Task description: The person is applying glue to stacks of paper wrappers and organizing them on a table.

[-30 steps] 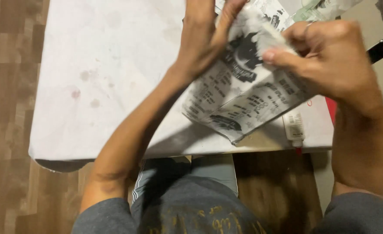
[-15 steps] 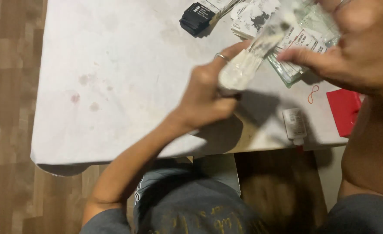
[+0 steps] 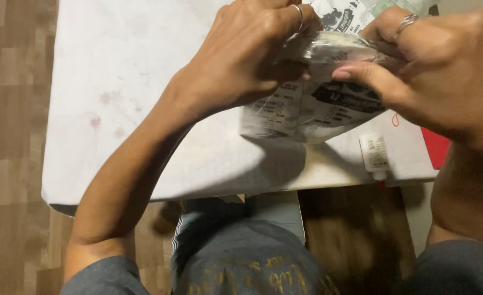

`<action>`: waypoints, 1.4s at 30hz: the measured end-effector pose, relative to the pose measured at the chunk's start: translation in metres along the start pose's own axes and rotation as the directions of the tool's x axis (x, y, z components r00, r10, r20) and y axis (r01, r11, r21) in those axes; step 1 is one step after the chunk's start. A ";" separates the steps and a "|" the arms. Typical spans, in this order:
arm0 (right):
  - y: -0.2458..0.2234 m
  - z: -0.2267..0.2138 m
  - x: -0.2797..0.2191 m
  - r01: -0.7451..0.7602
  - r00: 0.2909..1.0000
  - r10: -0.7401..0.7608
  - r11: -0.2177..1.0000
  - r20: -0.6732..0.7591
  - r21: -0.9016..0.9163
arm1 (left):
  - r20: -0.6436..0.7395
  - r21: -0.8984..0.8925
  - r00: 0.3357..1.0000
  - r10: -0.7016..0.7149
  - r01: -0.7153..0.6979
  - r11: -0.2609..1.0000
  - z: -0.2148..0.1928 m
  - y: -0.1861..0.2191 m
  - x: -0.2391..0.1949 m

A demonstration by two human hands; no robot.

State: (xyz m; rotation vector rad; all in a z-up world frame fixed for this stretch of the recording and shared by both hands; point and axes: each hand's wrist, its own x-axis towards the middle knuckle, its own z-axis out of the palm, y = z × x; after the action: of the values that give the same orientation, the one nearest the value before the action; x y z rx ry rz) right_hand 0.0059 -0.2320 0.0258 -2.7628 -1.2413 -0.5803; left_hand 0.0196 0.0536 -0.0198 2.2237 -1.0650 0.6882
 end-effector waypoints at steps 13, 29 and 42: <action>-0.013 0.018 -0.005 0.032 0.987 0.076 0.764 0.139 -0.645 | 0.078 0.356 0.996 -0.032 0.002 0.935 0.063 -0.007 0.038; -0.035 0.030 -0.009 0.043 0.997 -0.019 0.929 0.069 -0.367 | 0.090 0.033 0.996 0.002 -0.005 0.999 0.041 -0.010 0.026; 0.019 0.033 -0.044 -0.121 0.992 0.116 0.984 -0.045 -0.130 | -0.004 0.260 0.982 0.189 -0.182 0.948 0.039 -0.009 0.029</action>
State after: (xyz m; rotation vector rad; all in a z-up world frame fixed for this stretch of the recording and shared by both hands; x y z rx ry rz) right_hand 0.0037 -0.2691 -0.0184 -2.8942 -1.0582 -0.7256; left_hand 0.0502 0.0167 -0.0301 2.3411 -1.2419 0.9881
